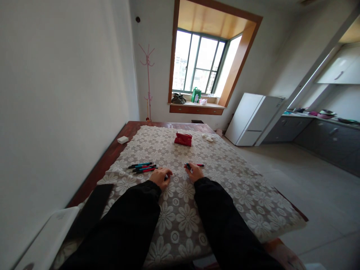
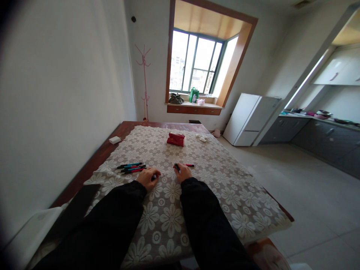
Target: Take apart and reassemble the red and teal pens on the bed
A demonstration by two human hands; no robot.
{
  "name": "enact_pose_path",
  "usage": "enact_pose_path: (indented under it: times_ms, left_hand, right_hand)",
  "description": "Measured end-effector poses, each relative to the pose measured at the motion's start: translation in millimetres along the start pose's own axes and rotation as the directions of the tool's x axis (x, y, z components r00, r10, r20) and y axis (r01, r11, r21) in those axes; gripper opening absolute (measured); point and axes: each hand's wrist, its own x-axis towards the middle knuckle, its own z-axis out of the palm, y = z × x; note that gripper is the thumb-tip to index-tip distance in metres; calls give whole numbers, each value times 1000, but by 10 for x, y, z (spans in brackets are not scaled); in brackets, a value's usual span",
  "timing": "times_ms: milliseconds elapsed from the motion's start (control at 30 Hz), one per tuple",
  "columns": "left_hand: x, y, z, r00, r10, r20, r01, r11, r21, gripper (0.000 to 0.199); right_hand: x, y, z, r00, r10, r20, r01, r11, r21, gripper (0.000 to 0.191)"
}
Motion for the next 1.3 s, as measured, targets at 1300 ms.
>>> enact_pose_path:
  times_ms: [1300]
  left_hand:
    - [16,0,-20,988,-136,-78,138,990,17,26]
  right_hand:
    - [-19,-11,-13,973,-148,177,173,975,-138,25]
